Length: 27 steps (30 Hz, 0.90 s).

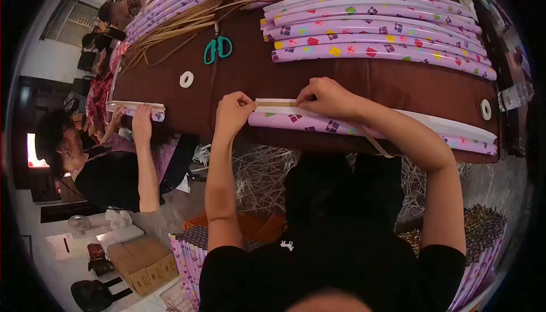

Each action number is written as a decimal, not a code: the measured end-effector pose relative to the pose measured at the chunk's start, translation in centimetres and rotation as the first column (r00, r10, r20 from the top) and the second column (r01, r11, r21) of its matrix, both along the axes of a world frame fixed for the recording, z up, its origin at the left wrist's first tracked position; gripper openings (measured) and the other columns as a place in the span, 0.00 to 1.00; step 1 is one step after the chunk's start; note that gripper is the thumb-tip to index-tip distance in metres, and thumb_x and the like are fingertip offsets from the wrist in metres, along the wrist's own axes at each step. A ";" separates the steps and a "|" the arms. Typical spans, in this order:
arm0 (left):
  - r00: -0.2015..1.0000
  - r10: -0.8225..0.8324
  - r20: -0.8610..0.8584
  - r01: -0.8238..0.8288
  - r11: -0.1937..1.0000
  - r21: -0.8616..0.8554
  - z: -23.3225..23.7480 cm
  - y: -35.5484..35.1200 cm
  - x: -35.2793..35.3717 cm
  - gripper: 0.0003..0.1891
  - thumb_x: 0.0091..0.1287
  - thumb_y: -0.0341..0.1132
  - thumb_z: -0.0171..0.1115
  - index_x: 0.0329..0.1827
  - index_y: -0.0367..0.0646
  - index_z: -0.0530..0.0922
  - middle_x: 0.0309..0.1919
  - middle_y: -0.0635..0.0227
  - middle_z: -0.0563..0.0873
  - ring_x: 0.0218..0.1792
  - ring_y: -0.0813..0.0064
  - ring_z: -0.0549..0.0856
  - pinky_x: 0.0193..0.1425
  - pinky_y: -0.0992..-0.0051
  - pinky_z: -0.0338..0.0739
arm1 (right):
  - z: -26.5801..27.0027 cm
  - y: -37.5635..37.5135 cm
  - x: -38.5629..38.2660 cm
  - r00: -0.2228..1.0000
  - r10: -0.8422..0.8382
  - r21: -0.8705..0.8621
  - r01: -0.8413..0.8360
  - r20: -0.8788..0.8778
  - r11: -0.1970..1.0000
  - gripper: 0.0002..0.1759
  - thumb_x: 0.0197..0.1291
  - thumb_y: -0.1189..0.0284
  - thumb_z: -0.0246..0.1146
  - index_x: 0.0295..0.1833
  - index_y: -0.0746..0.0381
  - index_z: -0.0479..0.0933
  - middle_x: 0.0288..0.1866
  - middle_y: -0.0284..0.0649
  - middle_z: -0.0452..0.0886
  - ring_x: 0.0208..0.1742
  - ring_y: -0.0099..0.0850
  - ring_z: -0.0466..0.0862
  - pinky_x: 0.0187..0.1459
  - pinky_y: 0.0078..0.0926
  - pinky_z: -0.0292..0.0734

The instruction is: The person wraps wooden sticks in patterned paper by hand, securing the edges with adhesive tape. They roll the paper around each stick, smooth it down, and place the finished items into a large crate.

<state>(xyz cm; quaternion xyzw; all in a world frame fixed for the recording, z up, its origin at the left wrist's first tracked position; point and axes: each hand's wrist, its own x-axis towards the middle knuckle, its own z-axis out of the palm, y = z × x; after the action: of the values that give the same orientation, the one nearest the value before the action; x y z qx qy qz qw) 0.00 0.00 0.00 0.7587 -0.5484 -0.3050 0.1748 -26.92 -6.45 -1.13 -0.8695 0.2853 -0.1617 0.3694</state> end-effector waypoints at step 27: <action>0.753 0.190 0.630 0.140 0.890 -0.435 -0.8 4.6 -9.5 0.15 0.68 0.42 0.55 0.30 0.46 0.87 0.36 0.60 0.87 0.45 0.61 0.82 0.56 0.60 0.71 | 1.0 0.8 0.3 0.993 -0.115 0.155 0.117 -0.020 0.981 0.10 0.55 0.71 0.69 0.41 0.65 0.87 0.30 0.43 0.86 0.36 0.31 0.80 0.46 0.33 0.75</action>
<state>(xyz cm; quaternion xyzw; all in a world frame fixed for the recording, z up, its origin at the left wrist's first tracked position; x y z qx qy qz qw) -9.50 4.62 -0.79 0.7613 -0.6196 0.1211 0.1479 -26.64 -5.61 -0.16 -0.8207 0.3492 -0.1554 0.4247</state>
